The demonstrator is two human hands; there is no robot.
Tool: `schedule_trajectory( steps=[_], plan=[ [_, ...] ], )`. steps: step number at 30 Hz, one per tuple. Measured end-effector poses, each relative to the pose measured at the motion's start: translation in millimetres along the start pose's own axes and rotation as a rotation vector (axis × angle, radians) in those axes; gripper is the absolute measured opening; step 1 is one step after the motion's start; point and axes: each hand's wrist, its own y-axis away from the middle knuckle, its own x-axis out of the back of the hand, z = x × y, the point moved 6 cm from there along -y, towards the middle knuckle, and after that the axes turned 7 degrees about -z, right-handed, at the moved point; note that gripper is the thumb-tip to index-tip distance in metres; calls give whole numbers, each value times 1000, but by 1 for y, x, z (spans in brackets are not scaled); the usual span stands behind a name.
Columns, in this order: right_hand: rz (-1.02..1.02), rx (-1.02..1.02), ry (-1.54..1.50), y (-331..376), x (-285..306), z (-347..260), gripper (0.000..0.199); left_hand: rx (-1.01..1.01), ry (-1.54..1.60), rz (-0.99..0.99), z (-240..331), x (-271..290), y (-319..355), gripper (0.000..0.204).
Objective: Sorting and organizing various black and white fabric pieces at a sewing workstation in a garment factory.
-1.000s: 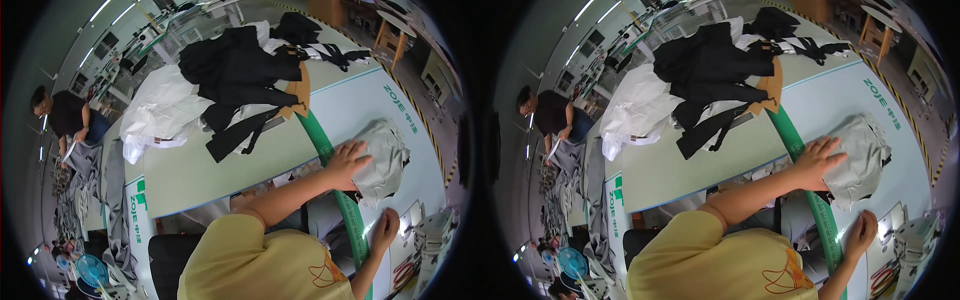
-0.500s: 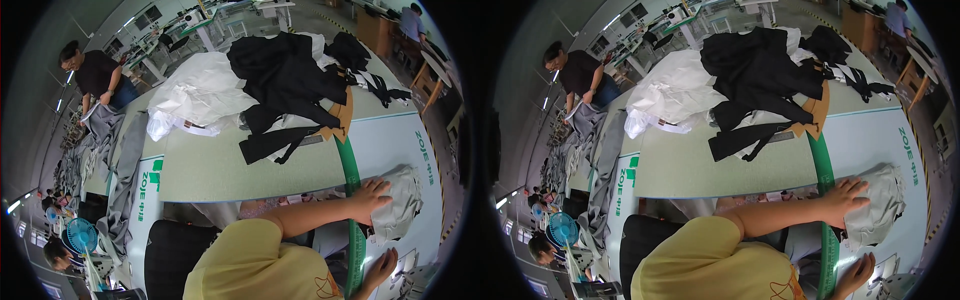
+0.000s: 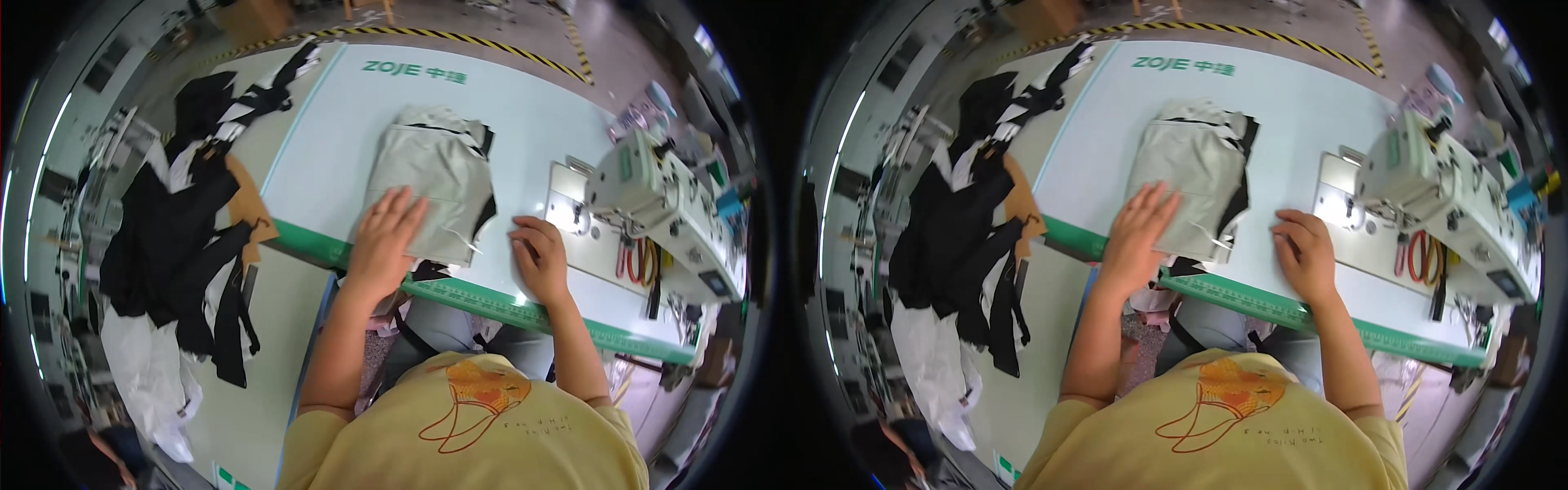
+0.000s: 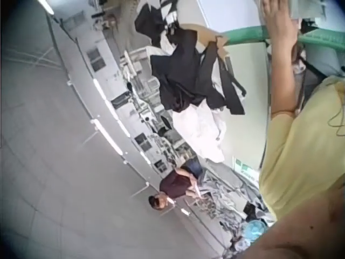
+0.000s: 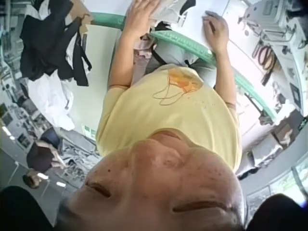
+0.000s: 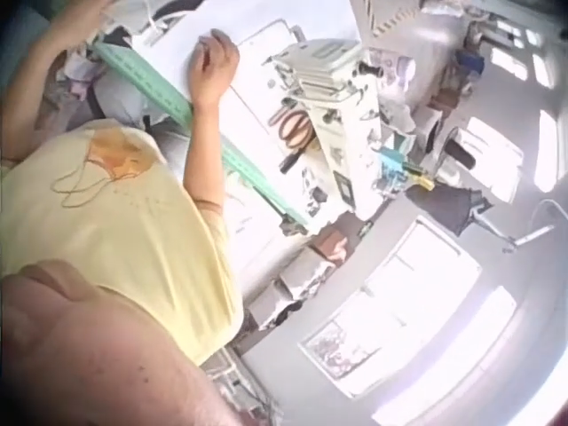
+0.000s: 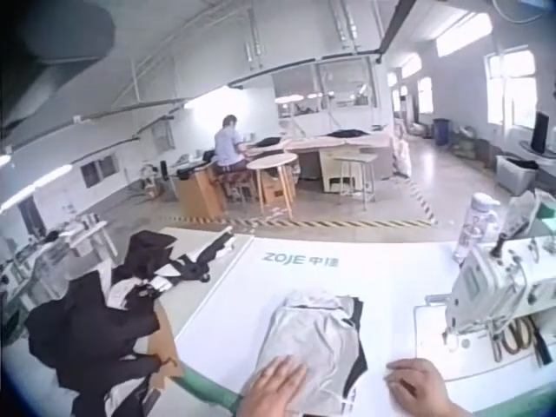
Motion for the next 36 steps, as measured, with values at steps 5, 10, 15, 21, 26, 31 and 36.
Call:
schedule_trajectory(
  steps=[5,10,15,21,26,31,36],
  plan=[
    [30,22,17,5,9,5,11,356,858,79,-46,-19,19,40],
    [40,20,14,5,9,2,10,363,1445,567,-74,-6,27,59],
    [37,23,2,3,7,2,10,269,1552,742,-97,18,31,63],
    [35,13,-3,3,8,1,10,480,1610,820,-135,17,47,55],
    [34,18,-2,2,8,0,10,463,1514,864,-144,12,52,48],
    [36,18,-8,3,8,0,9,487,821,945,-129,30,49,66],
    [21,1,-18,2,7,0,10,614,-90,791,-124,46,43,77]
  ],
)
